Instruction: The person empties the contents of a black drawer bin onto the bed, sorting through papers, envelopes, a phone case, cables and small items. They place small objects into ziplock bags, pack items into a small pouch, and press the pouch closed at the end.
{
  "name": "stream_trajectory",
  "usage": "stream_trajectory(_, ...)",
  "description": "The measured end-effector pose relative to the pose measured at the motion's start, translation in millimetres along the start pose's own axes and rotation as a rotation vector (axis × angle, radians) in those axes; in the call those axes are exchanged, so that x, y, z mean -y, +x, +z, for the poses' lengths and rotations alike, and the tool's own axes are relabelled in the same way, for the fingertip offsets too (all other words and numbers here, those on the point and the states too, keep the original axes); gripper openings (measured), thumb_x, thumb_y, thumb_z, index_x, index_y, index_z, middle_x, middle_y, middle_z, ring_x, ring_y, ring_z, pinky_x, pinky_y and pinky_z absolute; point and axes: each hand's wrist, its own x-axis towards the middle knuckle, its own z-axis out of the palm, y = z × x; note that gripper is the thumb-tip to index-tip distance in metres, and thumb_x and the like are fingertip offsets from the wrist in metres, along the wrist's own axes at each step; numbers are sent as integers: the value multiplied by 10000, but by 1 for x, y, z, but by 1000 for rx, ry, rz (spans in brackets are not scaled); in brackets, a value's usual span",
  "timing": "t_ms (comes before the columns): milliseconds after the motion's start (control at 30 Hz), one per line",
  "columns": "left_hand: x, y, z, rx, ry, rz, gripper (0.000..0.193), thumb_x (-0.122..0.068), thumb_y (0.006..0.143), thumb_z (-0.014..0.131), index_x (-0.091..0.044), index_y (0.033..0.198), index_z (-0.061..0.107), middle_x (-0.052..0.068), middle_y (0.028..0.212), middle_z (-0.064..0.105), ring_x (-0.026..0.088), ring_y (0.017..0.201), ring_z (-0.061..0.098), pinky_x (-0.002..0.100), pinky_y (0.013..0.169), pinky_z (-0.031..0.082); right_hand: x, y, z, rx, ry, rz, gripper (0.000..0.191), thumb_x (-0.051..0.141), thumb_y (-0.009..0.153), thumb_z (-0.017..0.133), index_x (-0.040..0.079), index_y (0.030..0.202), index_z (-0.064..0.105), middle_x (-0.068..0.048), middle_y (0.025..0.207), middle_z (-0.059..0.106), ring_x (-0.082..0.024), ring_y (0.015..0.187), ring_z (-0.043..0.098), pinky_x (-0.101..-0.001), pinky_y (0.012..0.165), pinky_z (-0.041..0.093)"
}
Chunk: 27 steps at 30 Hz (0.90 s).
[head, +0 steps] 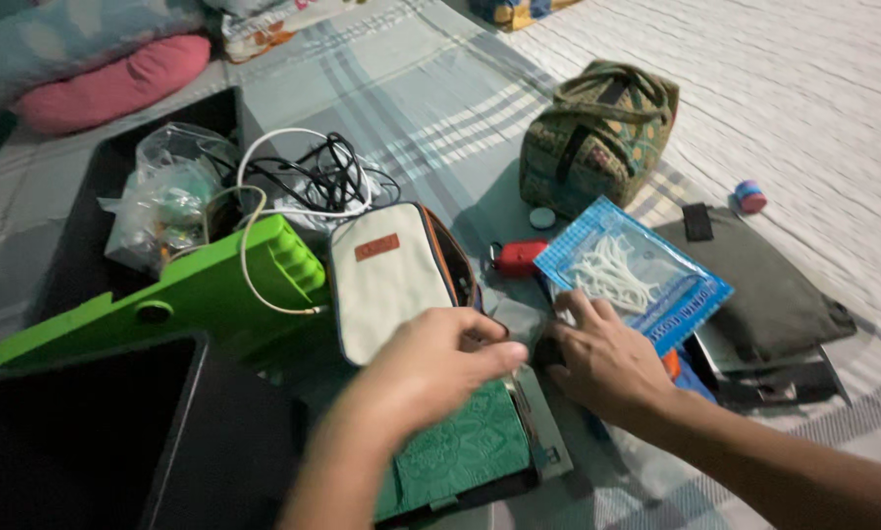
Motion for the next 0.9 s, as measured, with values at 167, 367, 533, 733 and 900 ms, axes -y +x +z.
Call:
stream_trajectory(167,-11,13,25,-156,-69,-26,469,-402,807,766,-68,1137,756,75,992,796,152,904,760,310,827,583,-25,16,-17,-211,558,99,350,250,772,771,84,1080,756,-133,1094,712,-273,999,657,-386,855,542)
stream_trajectory(367,-35,33,40,-213,-685,102,482,-237,823,779,-76,1266,676,67,1101,780,126,951,713,272,815,568,-31,10,-88,10,1682,665,365,184,1019,540,-140,1151,642,-209,1095,698,-227,915,720,-350,860,587)
stream_trajectory(533,-58,38,38,-243,-750,372,418,-141,833,802,23,1213,742,110,1032,766,116,913,710,253,825,570,-31,10,-110,58,1876,574,372,130,1027,507,-163,1244,580,-222,1161,708,-242,1044,736,-350,935,537)
stream_trajectory(733,-67,48,44,-325,-756,321,401,-98,819,777,26,1197,729,67,967,823,87,839,739,228,778,593,-45,24,-97,45,1841,569,330,137,1046,549,-124,1239,608,-191,1135,706,-209,1009,732,-311,931,572)
stream_trajectory(900,-59,65,56,-428,-837,160,458,-55,773,784,15,1216,694,111,906,822,109,761,738,235,700,584,-45,40,-86,10,1644,686,270,79,983,564,-104,1172,625,-166,1034,702,-191,899,709,-333,881,600)
